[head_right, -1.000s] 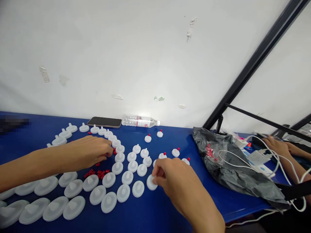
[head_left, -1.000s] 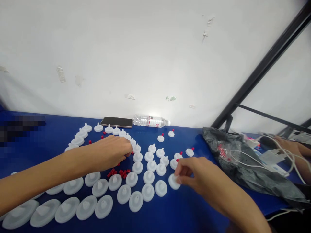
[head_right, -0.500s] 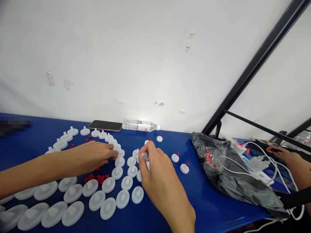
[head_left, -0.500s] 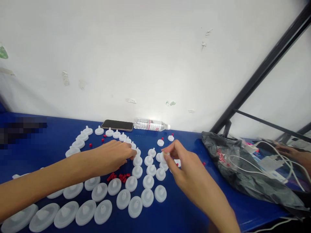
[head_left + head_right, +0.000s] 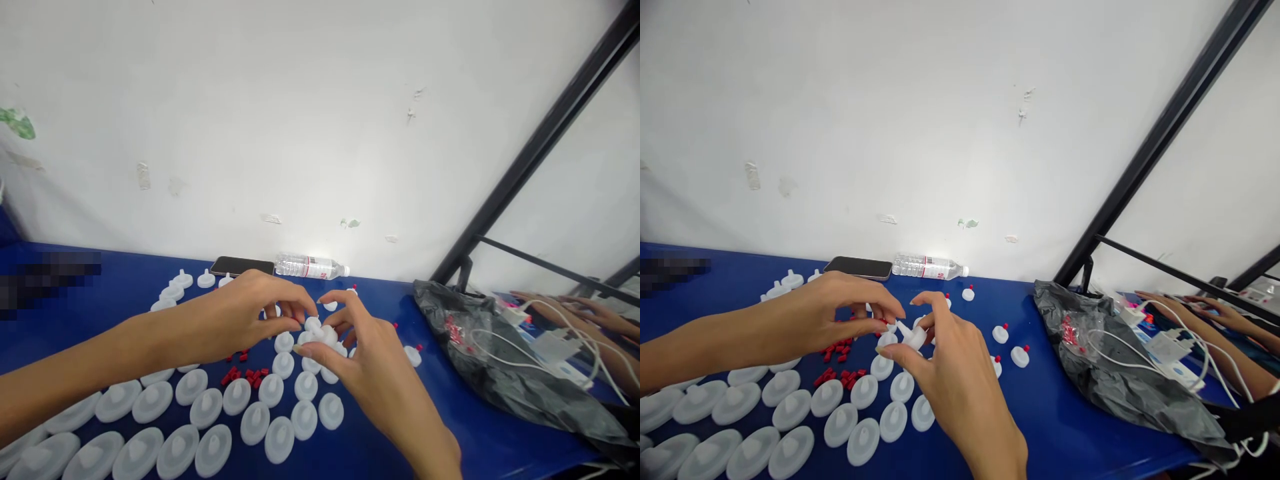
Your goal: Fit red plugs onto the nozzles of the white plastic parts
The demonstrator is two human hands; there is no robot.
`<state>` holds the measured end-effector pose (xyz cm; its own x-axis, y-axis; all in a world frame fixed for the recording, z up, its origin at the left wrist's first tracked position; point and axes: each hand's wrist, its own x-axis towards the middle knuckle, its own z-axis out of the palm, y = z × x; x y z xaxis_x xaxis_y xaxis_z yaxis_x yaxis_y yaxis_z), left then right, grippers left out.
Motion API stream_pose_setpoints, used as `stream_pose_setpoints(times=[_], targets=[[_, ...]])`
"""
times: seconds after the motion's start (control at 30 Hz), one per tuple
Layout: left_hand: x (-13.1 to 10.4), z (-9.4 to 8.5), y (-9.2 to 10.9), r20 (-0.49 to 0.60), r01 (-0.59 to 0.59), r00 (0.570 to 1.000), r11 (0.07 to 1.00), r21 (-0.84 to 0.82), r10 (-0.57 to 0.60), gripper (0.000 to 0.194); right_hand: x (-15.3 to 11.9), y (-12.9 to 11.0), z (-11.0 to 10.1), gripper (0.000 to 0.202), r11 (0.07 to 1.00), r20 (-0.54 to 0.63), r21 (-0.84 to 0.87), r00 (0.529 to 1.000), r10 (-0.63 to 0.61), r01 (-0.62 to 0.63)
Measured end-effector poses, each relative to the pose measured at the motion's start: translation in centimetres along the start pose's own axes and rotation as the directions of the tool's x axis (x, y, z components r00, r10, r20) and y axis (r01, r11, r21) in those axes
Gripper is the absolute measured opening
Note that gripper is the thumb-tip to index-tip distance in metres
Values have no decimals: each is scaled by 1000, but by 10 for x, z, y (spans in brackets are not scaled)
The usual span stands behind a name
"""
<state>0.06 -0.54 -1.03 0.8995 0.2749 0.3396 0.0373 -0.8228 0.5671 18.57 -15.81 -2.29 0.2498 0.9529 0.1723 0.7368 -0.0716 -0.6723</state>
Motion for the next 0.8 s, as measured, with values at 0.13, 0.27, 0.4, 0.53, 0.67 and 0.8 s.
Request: stream_pose_setpoints(times=[0.13, 0.27, 0.4, 0.53, 0.67, 0.8], targets=[[2, 3, 11, -70, 22, 997, 994, -110, -30, 11, 0, 1, 0, 49, 1000, -9, 16, 1000, -6, 6], [2, 9, 10, -134, 5, 991, 989, -150, -25, 9, 1, 3, 0, 52, 1000, -21, -3, 999, -29, 29], [2, 11, 9, -147, 27, 988, 982, -190, -55, 8, 1, 2, 2, 56, 999, -25, 10, 999, -34, 35], [2, 13, 9, -131, -44, 991, 983, -177, 21, 10, -1, 1, 3, 59, 995, -39, 3, 994, -99, 99], [3, 17, 5, -179, -86, 982, 988, -132, 62, 11, -2, 3, 4, 59, 981, -97, -47, 977, -191, 187], [1, 23, 1, -222, -124, 966, 991, 58, 134, 14, -1, 6, 3, 52, 970, -191, -48, 951, -242, 238]])
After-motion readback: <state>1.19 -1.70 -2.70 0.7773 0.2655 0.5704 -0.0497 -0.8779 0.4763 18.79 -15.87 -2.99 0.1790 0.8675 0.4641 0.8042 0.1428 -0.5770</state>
